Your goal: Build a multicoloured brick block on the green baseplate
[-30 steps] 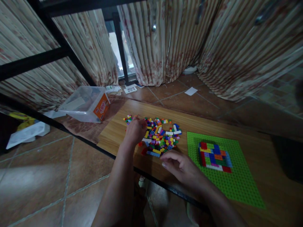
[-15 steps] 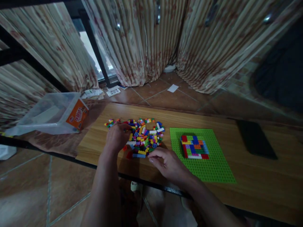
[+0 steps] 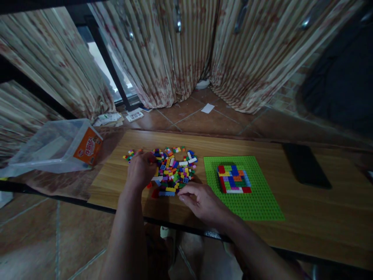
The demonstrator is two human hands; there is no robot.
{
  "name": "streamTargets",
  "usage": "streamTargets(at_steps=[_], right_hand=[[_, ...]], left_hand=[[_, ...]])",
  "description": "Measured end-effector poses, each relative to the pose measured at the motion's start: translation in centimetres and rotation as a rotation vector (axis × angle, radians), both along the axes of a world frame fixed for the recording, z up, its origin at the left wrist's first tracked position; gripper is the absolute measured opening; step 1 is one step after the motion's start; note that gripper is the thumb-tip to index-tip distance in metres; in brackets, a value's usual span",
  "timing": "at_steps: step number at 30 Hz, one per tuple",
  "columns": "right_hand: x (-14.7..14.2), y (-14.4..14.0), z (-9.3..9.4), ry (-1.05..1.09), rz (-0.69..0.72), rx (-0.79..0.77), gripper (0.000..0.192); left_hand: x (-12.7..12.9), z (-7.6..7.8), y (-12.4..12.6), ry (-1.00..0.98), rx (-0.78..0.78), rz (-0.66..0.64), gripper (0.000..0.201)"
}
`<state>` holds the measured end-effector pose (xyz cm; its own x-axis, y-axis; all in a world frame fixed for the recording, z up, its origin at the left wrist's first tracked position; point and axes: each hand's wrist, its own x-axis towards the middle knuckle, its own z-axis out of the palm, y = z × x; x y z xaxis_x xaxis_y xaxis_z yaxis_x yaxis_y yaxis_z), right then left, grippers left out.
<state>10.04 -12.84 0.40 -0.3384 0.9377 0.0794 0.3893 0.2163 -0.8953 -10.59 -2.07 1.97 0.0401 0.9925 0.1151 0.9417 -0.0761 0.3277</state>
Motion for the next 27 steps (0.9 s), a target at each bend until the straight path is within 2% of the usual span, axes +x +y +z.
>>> streamTargets(at_steps=[3,5,19,27], right_hand=[[0.0,-0.1,-0.3,-0.005,0.003,-0.004,0.017],[0.0,-0.1,-0.5,-0.01,0.003,-0.012,0.016],[0.2,0.0,-0.8,-0.034,0.027,-0.023,0.017],[0.2,0.0,-0.8,-0.042,0.035,-0.035,0.017]], left_hand=[[-0.1,-0.2,0.0,-0.001,0.028,-0.033,0.037],[-0.2,-0.3,0.0,0.001,0.029,-0.053,0.038],[-0.5,-0.5,-0.1,0.044,0.008,-0.065,0.015],[-0.1,0.6,-0.5,0.005,-0.032,-0.057,0.008]])
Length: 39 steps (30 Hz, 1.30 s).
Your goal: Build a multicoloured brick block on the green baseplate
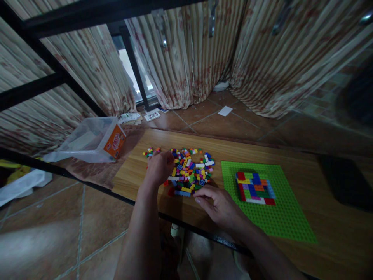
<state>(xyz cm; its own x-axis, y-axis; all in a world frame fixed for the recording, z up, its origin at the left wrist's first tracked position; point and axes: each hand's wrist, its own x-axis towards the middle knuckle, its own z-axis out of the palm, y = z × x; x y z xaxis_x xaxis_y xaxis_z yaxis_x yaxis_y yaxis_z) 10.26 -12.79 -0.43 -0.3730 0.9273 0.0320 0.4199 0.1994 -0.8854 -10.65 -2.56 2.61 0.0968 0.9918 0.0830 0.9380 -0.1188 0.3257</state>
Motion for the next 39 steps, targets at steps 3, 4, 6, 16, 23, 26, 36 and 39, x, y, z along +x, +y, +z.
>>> streamTargets(at_steps=[3,4,6,16,23,26,36,39], right_hand=[[0.0,0.0,0.0,0.012,-0.005,0.01,0.017],[-0.1,0.0,0.1,0.02,-0.009,0.016,0.017],[-0.2,0.0,0.2,0.04,-0.039,0.04,0.017],[0.3,2.0,0.1,0.499,-0.489,-0.096,0.026],[0.8,2.7,0.4,0.628,-0.554,-0.18,0.028],[1.0,2.7,0.5,0.636,-0.537,-0.207,0.029],[0.9,2.5,1.4,0.884,-0.457,-0.42,0.027],[0.8,2.5,1.5,0.907,-0.455,-0.457,0.028]], left_hand=[[-0.1,0.0,0.0,-0.11,-0.009,0.002,0.009],[-0.2,-0.1,0.0,-0.191,-0.024,-0.003,0.01],[-0.2,-0.4,0.0,-0.414,-0.07,-0.032,0.015],[5.0,0.6,-2.2,-1.081,-0.46,-0.253,0.021],[7.1,-0.1,-2.9,-1.095,-0.546,-0.334,0.02],[7.3,-0.1,-3.1,-1.147,-0.568,-0.311,0.021],[7.2,0.1,-3.1,-1.289,-0.661,-0.192,0.026],[7.2,0.2,-3.1,-1.247,-0.652,-0.18,0.024]])
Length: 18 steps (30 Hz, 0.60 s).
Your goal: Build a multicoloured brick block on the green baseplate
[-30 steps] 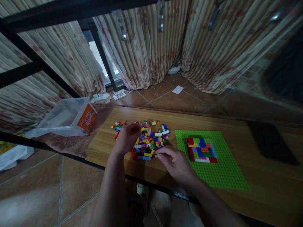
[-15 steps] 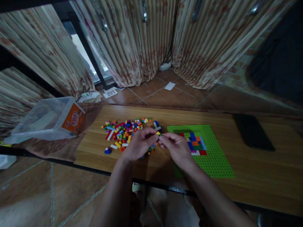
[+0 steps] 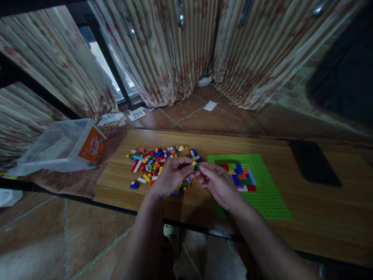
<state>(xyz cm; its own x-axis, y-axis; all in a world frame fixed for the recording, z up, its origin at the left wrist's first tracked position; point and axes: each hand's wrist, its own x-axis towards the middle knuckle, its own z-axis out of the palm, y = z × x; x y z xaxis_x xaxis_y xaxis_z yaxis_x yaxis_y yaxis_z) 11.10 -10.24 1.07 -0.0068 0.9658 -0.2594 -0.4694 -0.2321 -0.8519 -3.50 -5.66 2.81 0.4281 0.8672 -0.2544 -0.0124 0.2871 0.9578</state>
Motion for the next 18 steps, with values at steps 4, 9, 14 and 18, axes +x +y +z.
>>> streamTargets(at_steps=[4,9,14,18], right_hand=[[0.1,0.1,-0.2,-0.075,-0.042,-0.015,0.032],[0.1,0.1,-0.2,-0.05,-0.037,0.0,0.032],[0.2,0.4,-1.4,-0.256,-0.095,0.004,0.026],[0.4,0.3,-2.4,-0.798,-0.064,0.165,0.021]], left_hand=[[0.3,0.3,-0.2,0.049,0.013,-0.054,0.022],[0.5,0.5,-0.4,-0.012,-0.073,0.02,0.027],[0.1,0.4,-0.2,-0.008,-0.105,0.064,0.027],[-0.2,0.2,0.0,0.083,-0.079,0.06,0.019]])
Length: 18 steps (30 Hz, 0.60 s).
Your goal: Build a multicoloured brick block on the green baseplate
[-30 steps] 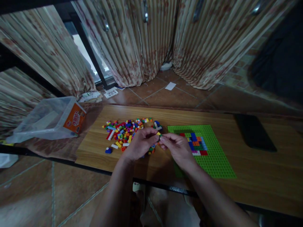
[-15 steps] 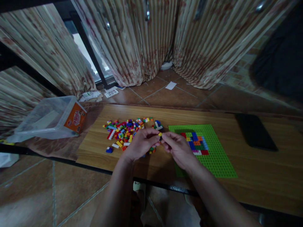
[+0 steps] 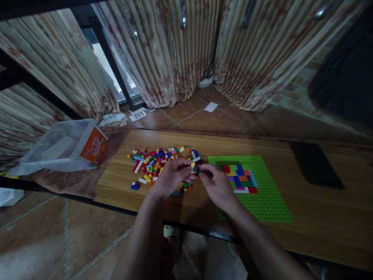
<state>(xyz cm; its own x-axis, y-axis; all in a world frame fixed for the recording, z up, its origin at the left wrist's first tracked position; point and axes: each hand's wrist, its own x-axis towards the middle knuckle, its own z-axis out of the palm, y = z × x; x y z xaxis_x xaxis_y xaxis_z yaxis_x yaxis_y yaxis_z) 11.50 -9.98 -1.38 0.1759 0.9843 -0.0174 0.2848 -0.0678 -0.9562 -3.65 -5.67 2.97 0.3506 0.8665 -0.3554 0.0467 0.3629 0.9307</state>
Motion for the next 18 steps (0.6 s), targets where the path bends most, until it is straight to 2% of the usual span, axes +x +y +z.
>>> streamTargets(at_steps=[2,5,12,16,18], right_hand=[[0.0,-0.3,0.0,-0.14,0.052,0.071,0.026],[-0.1,-0.7,0.5,-0.148,0.095,0.094,0.03],[-0.1,-0.8,1.1,0.176,0.157,0.032,0.033],[-0.4,-0.4,0.9,0.277,0.011,-0.061,0.034],[-0.4,-0.2,0.9,0.271,-0.052,-0.047,0.03]], left_hand=[[0.0,-0.1,0.1,0.036,0.01,-0.009,0.016],[0.1,-0.4,0.1,0.062,0.016,0.003,0.014],[0.4,-0.2,0.0,0.026,0.05,-0.036,0.01],[0.5,-0.1,-0.1,0.02,0.076,-0.064,0.013],[0.6,-0.2,-0.1,0.022,0.09,-0.062,0.014]])
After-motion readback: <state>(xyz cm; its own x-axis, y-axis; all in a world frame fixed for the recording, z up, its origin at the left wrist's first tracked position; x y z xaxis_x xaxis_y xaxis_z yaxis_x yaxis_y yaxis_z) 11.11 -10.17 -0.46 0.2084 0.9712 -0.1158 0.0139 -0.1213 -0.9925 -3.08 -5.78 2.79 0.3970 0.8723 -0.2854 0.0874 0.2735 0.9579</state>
